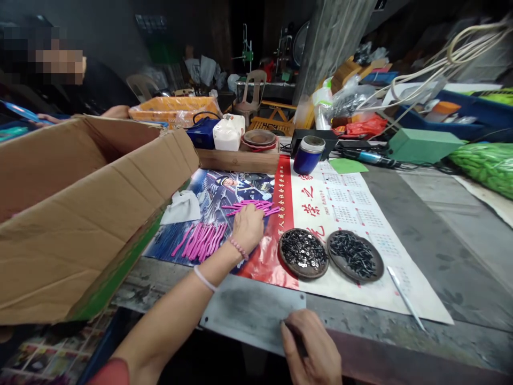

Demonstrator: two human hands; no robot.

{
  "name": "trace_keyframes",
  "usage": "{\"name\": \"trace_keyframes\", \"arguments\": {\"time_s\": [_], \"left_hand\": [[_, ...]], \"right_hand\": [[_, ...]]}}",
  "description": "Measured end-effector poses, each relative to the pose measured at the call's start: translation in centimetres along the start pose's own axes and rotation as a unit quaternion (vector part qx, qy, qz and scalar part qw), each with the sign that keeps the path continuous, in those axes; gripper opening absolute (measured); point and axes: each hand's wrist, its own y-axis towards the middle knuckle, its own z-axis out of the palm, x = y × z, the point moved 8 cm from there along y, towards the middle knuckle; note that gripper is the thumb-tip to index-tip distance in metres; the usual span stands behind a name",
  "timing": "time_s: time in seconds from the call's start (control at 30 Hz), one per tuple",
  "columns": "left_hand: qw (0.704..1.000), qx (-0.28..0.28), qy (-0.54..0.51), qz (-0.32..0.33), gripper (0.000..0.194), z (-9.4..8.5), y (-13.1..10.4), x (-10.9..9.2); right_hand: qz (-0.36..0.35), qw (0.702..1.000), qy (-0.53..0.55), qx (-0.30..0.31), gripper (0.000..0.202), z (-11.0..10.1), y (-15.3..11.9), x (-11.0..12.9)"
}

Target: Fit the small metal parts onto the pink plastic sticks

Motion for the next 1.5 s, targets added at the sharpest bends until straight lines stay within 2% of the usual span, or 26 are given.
{"name": "trace_keyframes", "arguments": {"time_s": [0.13,0.27,0.37,0.47,0.57,0.67,0.73,0.83,0.93,1.03,1.23,1.33,1.5], "left_hand": [[0.999,0.019,0.031,-0.013,0.022,1.5,1.4,-0.5],[0.998,0.034,0.041,-0.016,0.025,2.2,1.3,-0.8],[0.999,0.037,0.026,-0.018,0.024,2.0,0.6,-1.2],[0.999,0.029,-0.010,-0.018,0.018,1.0,-0.5,-1.8],[0.997,0.018,-0.072,-0.010,0.010,-0.8,-2.5,-2.2],[0.987,0.021,-0.161,0.010,0.011,-2.7,-5.4,-2.6],[0.975,0.021,-0.221,0.023,0.010,-3.8,-7.8,-2.7],[0.959,0.016,-0.283,0.026,0.011,-4.9,-11.7,-2.3],[0.944,0.006,-0.330,0.008,0.011,-4.9,-15.1,-1.4],[0.941,-0.035,-0.337,0.005,0.012,-4.6,-17.7,-0.7],[0.948,-0.118,-0.284,0.081,0.017,-4.8,-20.9,-1.2],[0.952,-0.129,-0.255,0.107,0.019,-4.8,-21.8,-1.6],[0.953,-0.137,-0.240,0.127,0.021,-4.6,-22.7,-1.9]], "right_hand": [[0.000,1.000,0.014,-0.014,0.011,0.4,-0.7,-0.3],[0.026,0.999,0.005,-0.020,0.008,0.6,-1.2,-0.7],[0.012,1.000,-0.001,-0.017,0.008,0.4,-1.0,-0.3],[-0.003,1.000,-0.002,-0.010,0.009,0.4,-0.8,-0.1],[-0.001,1.000,-0.005,-0.014,0.008,0.5,-1.0,-0.5],[0.003,1.000,0.007,-0.016,0.008,0.3,-1.2,-0.7],[0.046,0.999,0.016,-0.017,0.008,-0.2,-1.2,-1.2],[0.150,0.988,0.038,-0.016,0.007,-1.1,-1.1,-2.0],[0.225,0.968,0.104,-0.025,0.011,-1.6,-0.8,-1.9],[0.284,0.942,0.177,-0.016,0.015,-1.0,-0.2,-1.7],[0.352,0.882,0.312,0.035,0.022,1.4,0.2,-1.3],[0.358,0.873,0.330,0.039,0.026,1.8,0.2,-1.0],[0.351,0.877,0.325,0.053,0.022,1.9,0.8,-0.3]]}}
